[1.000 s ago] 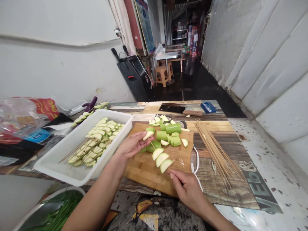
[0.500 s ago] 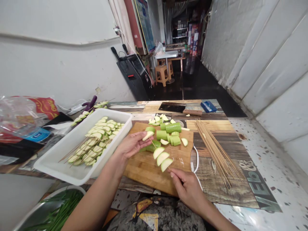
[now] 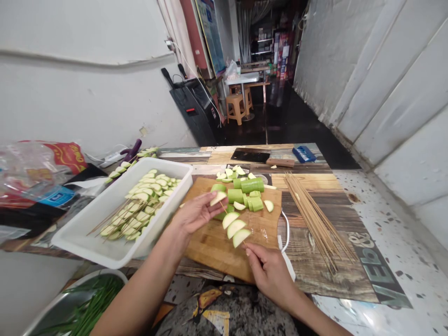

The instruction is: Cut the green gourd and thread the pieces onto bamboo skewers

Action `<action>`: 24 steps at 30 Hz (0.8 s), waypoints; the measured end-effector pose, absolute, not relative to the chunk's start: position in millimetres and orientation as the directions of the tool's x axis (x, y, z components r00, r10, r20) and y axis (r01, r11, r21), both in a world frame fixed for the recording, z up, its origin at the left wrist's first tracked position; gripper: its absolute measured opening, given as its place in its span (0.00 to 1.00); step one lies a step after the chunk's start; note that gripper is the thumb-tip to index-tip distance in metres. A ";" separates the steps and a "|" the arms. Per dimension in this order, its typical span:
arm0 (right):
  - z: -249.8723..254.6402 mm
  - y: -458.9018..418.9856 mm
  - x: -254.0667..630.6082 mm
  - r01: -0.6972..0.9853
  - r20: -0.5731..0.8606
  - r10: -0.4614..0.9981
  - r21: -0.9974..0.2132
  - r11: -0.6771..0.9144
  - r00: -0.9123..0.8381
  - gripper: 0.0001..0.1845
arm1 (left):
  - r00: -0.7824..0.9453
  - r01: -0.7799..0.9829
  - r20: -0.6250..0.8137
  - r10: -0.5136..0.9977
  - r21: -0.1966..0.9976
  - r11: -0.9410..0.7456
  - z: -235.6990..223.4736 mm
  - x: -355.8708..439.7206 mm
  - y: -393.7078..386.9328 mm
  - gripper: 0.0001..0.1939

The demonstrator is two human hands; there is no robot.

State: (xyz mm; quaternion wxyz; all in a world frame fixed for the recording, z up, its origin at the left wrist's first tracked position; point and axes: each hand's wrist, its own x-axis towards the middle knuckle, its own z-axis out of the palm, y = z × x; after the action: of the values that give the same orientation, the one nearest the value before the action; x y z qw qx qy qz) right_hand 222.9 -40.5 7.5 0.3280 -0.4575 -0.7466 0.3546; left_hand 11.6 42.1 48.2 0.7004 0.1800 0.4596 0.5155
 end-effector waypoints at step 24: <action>7.2 -41.0 215.3 0.484 0.241 0.900 -0.777 0.403 -0.362 0.15 | -0.167 -0.727 -0.471 0.866 0.652 0.214 46.5 43.7 34.6 0.01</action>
State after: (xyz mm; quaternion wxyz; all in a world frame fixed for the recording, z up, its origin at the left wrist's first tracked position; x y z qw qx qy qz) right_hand 215.3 -41.0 7.2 0.3389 -0.4519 -0.7658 0.3073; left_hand 43.7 34.6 46.5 0.6406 0.0785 0.4437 0.6218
